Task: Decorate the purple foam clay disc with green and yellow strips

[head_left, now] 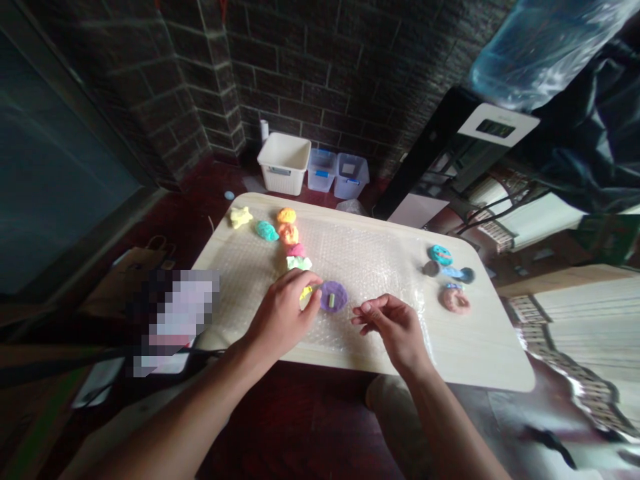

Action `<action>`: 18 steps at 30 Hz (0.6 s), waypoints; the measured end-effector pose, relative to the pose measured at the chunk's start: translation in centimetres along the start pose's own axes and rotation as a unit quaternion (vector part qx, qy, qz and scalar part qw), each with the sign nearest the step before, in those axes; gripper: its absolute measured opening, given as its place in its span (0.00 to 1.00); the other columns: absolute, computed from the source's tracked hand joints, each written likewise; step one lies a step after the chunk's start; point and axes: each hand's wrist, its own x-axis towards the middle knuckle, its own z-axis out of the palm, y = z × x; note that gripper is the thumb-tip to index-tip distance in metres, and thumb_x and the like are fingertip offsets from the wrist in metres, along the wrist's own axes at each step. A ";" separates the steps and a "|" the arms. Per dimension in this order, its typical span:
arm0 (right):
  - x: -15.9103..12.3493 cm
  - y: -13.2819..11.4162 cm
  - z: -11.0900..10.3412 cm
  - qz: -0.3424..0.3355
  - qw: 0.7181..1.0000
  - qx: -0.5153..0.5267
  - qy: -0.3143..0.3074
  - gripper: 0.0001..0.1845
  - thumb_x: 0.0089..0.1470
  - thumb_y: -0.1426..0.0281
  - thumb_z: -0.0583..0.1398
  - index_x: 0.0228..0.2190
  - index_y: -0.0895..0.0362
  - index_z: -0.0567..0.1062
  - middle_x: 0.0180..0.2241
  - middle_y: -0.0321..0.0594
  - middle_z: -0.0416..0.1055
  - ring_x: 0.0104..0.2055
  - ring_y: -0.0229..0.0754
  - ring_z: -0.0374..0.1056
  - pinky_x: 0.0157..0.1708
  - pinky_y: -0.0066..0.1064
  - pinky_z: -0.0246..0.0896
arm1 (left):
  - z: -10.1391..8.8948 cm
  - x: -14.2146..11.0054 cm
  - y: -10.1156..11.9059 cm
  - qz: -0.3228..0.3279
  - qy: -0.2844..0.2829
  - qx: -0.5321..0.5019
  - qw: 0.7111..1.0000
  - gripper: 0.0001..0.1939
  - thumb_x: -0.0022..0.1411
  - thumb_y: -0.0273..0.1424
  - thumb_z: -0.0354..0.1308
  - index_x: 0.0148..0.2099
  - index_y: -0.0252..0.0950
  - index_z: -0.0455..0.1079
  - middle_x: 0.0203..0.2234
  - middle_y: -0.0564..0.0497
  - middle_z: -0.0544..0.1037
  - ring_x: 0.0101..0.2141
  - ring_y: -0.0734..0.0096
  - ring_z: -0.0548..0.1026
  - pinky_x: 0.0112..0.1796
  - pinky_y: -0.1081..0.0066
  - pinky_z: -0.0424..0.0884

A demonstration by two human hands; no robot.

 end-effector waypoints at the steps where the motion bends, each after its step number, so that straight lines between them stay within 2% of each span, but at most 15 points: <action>1: 0.0 0.0 0.0 -0.005 1.000 -0.008 0.002 0.17 0.49 0.59 0.77 0.27 0.56 0.80 0.28 0.44 0.85 0.29 0.43 0.81 0.26 0.28 0.74 | 0.0 0.0 0.0 -0.002 0.000 -0.003 1.000 0.06 0.68 0.22 0.58 0.43 0.37 0.74 0.40 0.47 0.83 0.42 0.60 0.81 0.45 0.62 0.75; 5: 0.2 0.2 0.0 -0.021 0.999 -0.037 0.001 0.16 0.50 0.58 0.77 0.27 0.56 0.82 0.26 0.43 0.83 0.26 0.42 0.79 0.25 0.29 0.73 | -0.1 0.0 -0.1 -0.006 0.000 -0.012 1.000 0.07 0.67 0.22 0.58 0.43 0.37 0.74 0.40 0.48 0.83 0.42 0.61 0.81 0.45 0.63 0.75; 9: 0.4 0.4 0.1 -0.034 0.998 -0.048 0.016 0.18 0.53 0.54 0.74 0.33 0.57 0.86 0.27 0.43 0.83 0.24 0.40 0.76 0.27 0.32 0.74 | -0.1 0.0 -0.1 -0.006 -0.001 -0.015 1.000 0.07 0.67 0.21 0.58 0.43 0.38 0.73 0.39 0.48 0.83 0.41 0.62 0.82 0.44 0.64 0.76; 14: 0.3 0.4 0.1 -0.015 0.999 -0.034 0.028 0.21 0.54 0.53 0.73 0.40 0.57 0.86 0.35 0.48 0.86 0.34 0.49 0.82 0.38 0.42 0.80 | 0.0 0.1 0.0 -0.004 -0.002 -0.012 1.000 0.07 0.67 0.21 0.58 0.42 0.38 0.73 0.39 0.48 0.83 0.40 0.62 0.82 0.44 0.63 0.77; 18: 0.2 0.3 0.2 0.000 0.999 -0.025 0.025 0.22 0.52 0.52 0.74 0.39 0.57 0.86 0.38 0.49 0.86 0.41 0.54 0.83 0.42 0.45 0.81 | 0.1 0.1 0.1 -0.001 -0.003 -0.010 1.000 0.07 0.67 0.21 0.58 0.42 0.38 0.73 0.38 0.49 0.83 0.40 0.62 0.82 0.43 0.63 0.77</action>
